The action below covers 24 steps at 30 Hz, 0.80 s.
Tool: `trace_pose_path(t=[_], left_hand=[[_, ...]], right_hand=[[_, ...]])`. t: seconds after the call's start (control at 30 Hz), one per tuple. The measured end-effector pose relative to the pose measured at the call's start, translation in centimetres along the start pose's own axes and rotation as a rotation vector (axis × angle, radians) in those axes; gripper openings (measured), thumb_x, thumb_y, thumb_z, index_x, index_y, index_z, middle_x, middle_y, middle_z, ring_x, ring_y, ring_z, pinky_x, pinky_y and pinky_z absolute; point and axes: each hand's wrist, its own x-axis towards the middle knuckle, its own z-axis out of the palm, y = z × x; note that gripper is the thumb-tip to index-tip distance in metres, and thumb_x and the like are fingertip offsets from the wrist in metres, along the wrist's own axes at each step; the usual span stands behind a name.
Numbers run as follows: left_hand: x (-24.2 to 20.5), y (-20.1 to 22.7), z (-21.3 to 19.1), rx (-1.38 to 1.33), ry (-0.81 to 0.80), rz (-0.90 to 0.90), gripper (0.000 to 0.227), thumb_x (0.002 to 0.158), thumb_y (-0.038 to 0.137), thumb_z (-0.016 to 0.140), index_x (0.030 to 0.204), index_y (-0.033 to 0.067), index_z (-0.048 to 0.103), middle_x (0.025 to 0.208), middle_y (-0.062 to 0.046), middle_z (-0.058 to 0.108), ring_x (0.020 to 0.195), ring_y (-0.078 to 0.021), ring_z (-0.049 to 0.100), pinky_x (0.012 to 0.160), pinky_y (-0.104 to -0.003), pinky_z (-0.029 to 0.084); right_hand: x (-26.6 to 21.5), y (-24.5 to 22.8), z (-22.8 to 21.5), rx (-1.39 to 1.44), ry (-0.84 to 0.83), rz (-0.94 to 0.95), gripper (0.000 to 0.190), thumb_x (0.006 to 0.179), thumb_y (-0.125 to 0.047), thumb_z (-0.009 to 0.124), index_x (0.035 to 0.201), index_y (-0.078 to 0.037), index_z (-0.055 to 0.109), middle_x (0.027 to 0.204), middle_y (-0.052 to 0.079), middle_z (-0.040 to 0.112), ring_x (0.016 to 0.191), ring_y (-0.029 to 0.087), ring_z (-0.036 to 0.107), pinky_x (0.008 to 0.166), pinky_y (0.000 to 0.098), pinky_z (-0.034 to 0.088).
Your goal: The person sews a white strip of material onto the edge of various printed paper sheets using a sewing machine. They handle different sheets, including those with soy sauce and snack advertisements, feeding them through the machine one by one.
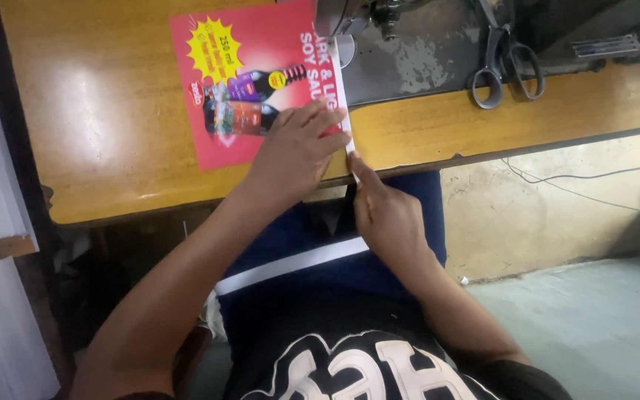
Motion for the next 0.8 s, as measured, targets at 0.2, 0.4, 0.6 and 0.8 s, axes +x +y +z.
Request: trace_pose_path(t=[0.2,0.4,0.6,0.8], left_hand=[[0.6,-0.6,0.0,0.02,0.009,0.048,0.022,0.101,0.029,0.063,0.122,0.0332,0.069,0.141,0.004,0.06,0.143,-0.0291,0.048,0.113,-0.051,0.04],[1.1,-1.3,-0.1,-0.018,0.011,0.05,0.022,0.104,0.025,0.06,0.122,0.0303,0.071,0.138,0.003,0.062,0.144,-0.0285,0.049,0.116,-0.052,0.038],[1.8,-2.3,-0.1,-0.051,0.009,0.04,0.022,0.104,0.021,0.061,0.122,0.0282,0.071,0.138,0.001,0.064,0.144,-0.0292,0.051,0.117,-0.052,0.038],[2.8,-3.2,0.0,-0.014,0.016,0.014,0.025,0.103,0.022,0.059,0.121,0.0324,0.073,0.137,0.005,0.064,0.142,-0.0248,0.053,0.117,-0.048,0.039]], right_hand=[[1.5,0.5,0.6,-0.112,-0.014,-0.004,0.045,0.104,-0.023,0.057,0.148,-0.024,0.067,0.063,0.011,0.07,0.065,0.034,0.075,0.06,0.0507,0.058],[2.9,0.6,1.1,-0.147,-0.096,0.089,0.045,0.102,-0.03,0.055,0.146,-0.032,0.069,0.061,0.01,0.071,0.067,0.04,0.075,0.064,0.0553,0.059],[4.6,0.0,0.3,-0.115,-0.136,0.125,0.045,0.103,-0.029,0.053,0.145,-0.032,0.069,0.059,0.015,0.07,0.068,0.043,0.075,0.063,0.057,0.058],[6.1,0.3,0.4,-0.123,-0.179,0.123,0.048,0.103,-0.028,0.05,0.147,-0.028,0.067,0.062,0.016,0.071,0.07,0.044,0.075,0.067,0.0592,0.058]])
